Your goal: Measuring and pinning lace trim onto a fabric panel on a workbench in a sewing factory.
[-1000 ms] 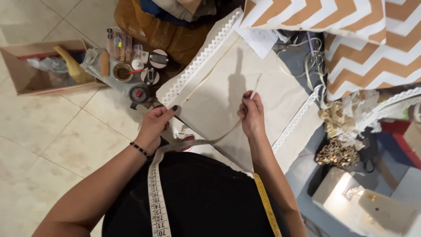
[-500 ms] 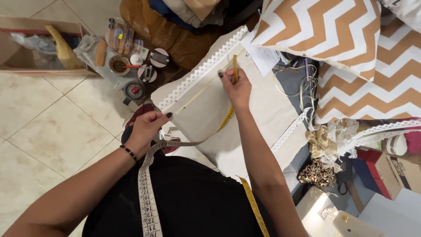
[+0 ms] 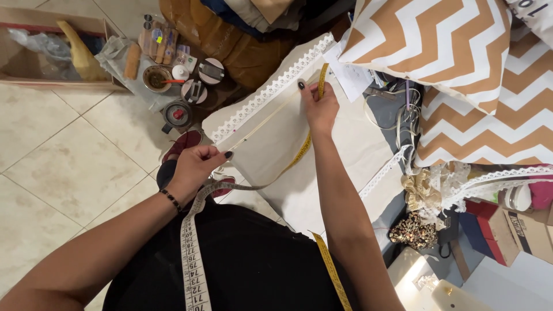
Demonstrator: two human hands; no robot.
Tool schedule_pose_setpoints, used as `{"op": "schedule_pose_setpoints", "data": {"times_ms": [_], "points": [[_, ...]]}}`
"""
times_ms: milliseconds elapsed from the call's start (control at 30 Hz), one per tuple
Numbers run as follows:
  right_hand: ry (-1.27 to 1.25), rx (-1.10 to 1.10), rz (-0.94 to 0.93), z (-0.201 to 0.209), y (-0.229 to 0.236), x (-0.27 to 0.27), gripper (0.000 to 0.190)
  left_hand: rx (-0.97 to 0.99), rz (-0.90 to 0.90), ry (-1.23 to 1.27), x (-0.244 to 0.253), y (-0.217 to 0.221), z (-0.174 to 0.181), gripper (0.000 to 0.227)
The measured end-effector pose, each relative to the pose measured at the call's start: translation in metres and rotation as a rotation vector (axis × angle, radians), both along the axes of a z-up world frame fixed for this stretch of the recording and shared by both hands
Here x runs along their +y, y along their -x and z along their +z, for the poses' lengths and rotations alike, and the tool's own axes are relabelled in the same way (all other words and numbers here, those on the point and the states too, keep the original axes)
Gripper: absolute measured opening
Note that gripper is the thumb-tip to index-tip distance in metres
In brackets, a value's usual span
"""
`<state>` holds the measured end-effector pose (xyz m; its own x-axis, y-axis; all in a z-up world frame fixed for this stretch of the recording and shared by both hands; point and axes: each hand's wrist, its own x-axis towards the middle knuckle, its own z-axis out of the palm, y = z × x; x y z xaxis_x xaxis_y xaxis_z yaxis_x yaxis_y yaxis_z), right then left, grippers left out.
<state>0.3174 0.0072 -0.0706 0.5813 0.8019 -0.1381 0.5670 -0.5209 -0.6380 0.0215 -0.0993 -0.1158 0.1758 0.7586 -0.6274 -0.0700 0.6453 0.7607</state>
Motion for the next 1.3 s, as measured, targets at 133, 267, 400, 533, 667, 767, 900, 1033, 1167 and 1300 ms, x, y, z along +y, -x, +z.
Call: {"op": "schedule_pose_setpoints", "data": {"times_ms": [133,267,400,533,667,767,900,1033,1167,1300], "points": [[-0.016,-0.012,0.004,-0.008,-0.008,-0.003,0.022,-0.015,0.022,0.016,-0.002,-0.002,-0.002,0.024],[-0.114,0.090,0.047,-0.013,-0.013,-0.015,0.022,-0.045,0.033,0.027,0.002,-0.001,0.015,0.025],[0.000,0.184,0.194,-0.014,-0.017,-0.025,0.048,-0.059,0.012,0.034,0.003,0.001,0.024,0.025],[0.031,0.107,0.169,-0.014,-0.017,-0.013,0.047,-0.053,0.000,0.022,0.002,0.000,0.014,0.026],[0.032,0.050,0.030,-0.015,-0.015,-0.003,0.039,-0.046,0.008,0.045,0.002,0.001,0.016,0.025],[0.002,0.026,0.010,-0.018,-0.018,-0.001,0.039,-0.063,0.026,0.064,0.003,0.000,0.018,0.025],[-0.007,0.001,-0.019,-0.022,-0.019,0.000,0.032,-0.062,0.024,0.060,0.000,-0.001,0.009,0.024],[-0.004,-0.033,-0.013,-0.025,-0.024,-0.003,0.035,-0.069,0.026,0.082,0.000,0.002,0.014,0.024],[-0.015,-0.055,-0.013,-0.023,-0.022,-0.013,0.029,-0.041,-0.005,0.068,-0.005,0.008,0.021,0.026],[-0.135,-0.118,0.002,-0.016,-0.043,-0.015,0.021,-0.023,-0.020,0.063,-0.011,0.012,0.013,0.028]]}}
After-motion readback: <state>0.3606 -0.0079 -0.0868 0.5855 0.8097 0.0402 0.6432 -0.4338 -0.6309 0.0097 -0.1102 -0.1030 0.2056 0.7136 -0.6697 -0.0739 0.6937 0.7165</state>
